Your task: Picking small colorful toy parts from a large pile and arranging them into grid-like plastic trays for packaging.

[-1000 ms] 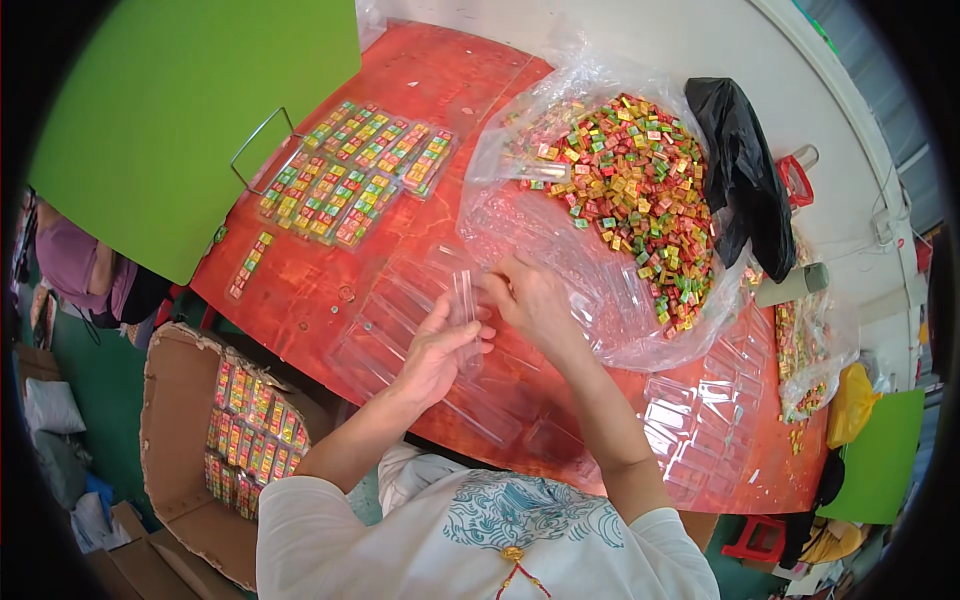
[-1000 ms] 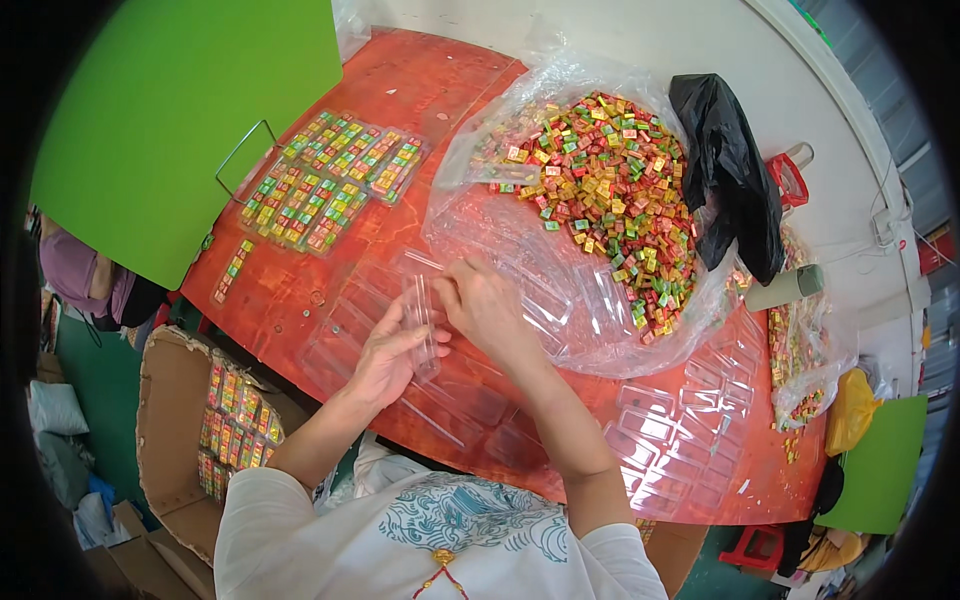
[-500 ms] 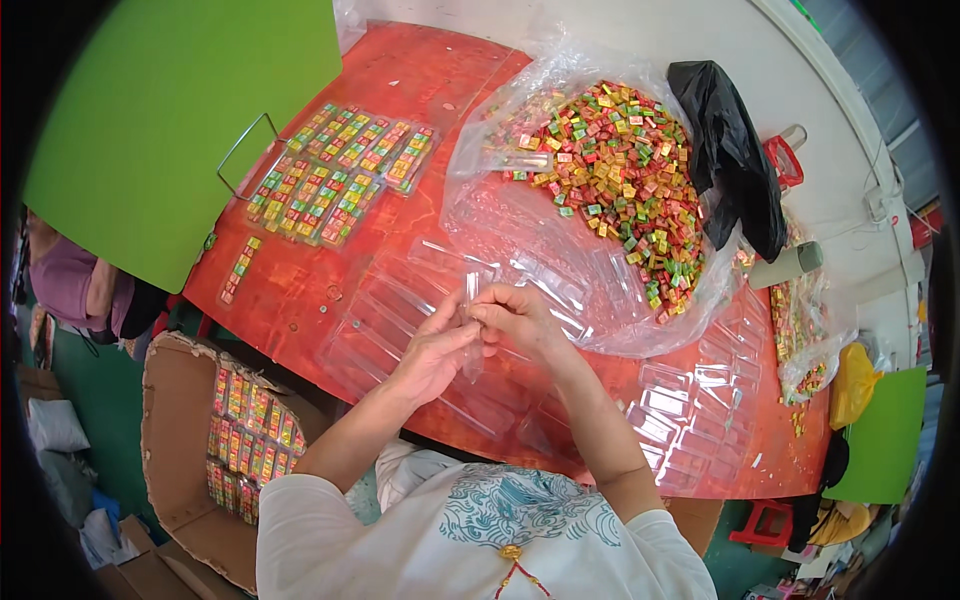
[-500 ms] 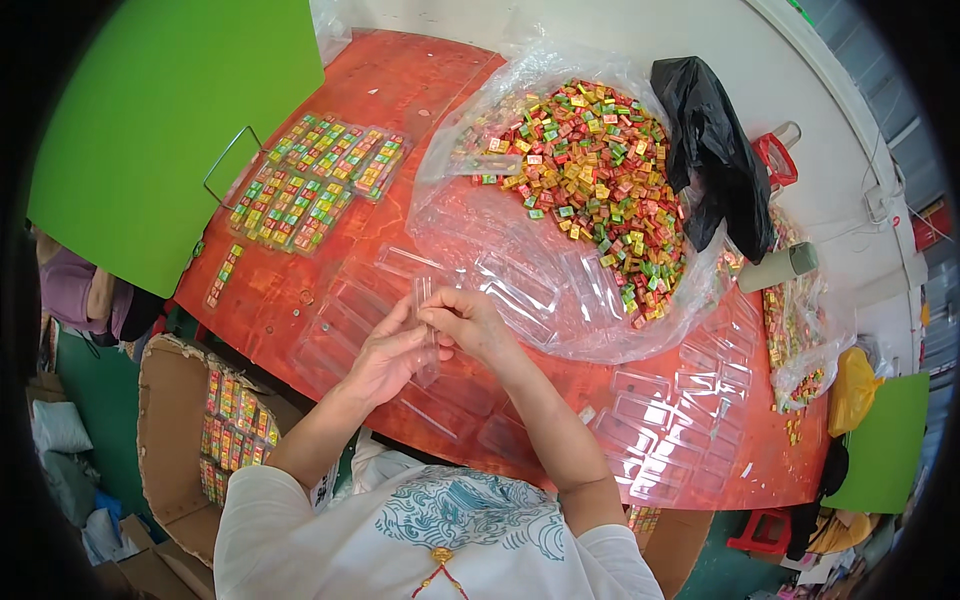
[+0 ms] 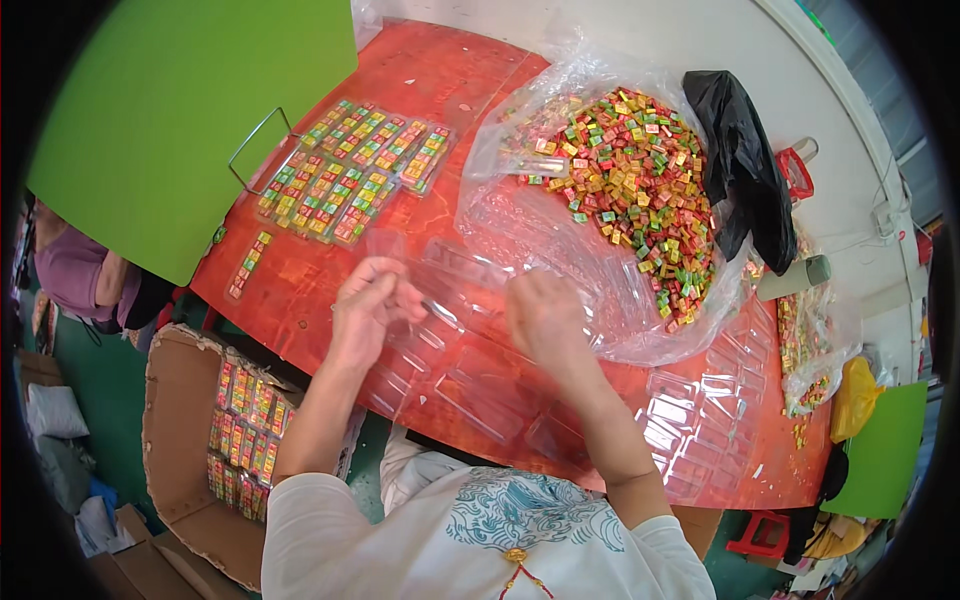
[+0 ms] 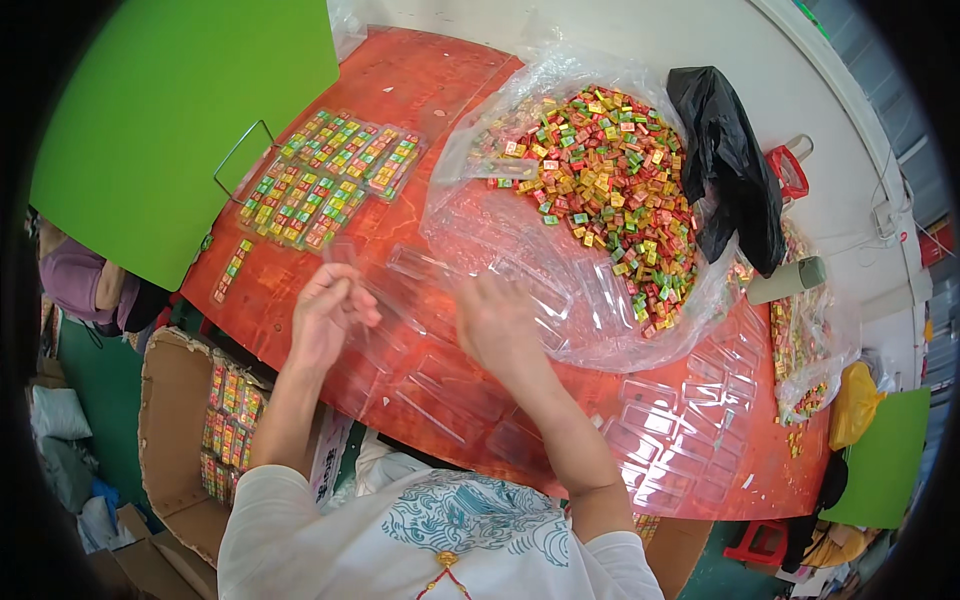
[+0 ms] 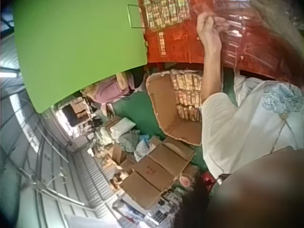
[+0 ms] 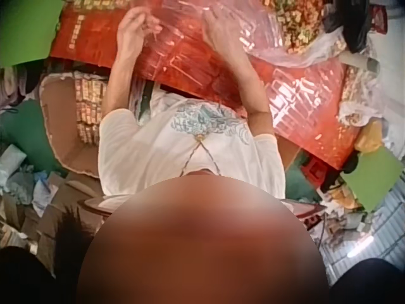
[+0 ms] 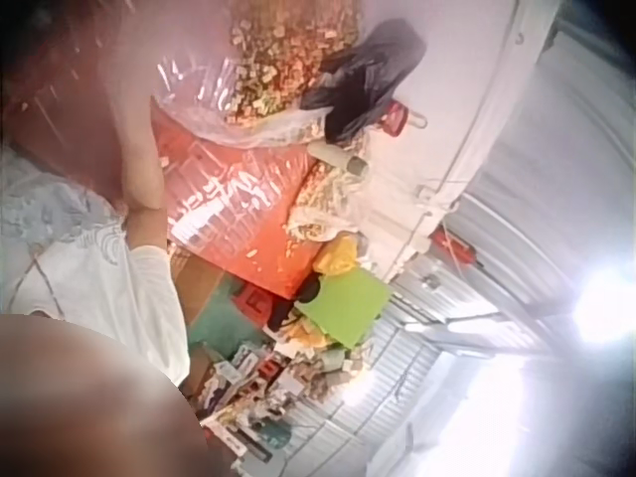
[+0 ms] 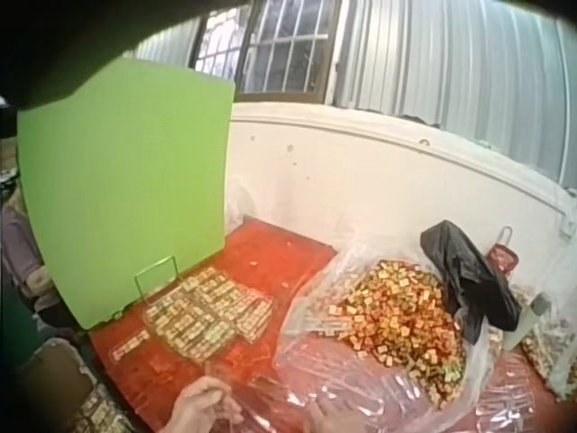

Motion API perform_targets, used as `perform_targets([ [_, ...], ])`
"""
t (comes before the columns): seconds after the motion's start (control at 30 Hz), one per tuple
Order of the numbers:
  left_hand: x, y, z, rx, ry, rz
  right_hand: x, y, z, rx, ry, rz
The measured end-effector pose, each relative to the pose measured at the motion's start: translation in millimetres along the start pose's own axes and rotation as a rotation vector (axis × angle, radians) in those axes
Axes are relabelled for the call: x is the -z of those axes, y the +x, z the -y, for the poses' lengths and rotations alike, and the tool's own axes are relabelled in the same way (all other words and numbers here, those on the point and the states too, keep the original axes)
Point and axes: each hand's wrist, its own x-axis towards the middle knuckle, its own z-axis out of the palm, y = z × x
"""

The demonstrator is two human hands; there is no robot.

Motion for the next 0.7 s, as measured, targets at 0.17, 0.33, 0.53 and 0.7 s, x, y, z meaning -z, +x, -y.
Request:
perform_targets([
  [0.17,13,8,-19,-0.194,0.299,-0.058,-42,7,19,0.121,-0.049,0.048],
  [0.33,18,8,-28,-0.177,0.491,-0.077,-63,13,12,0.056,0.114,0.132],
  [0.53,11,24,-32,-0.276,0.708,0.054,-78,17,-14,-0.144,0.178,0.145],
  [0.7,4,54,-21,-0.439,1.174,0.154,-84,18,-28,-0.12,0.039,0.138],
])
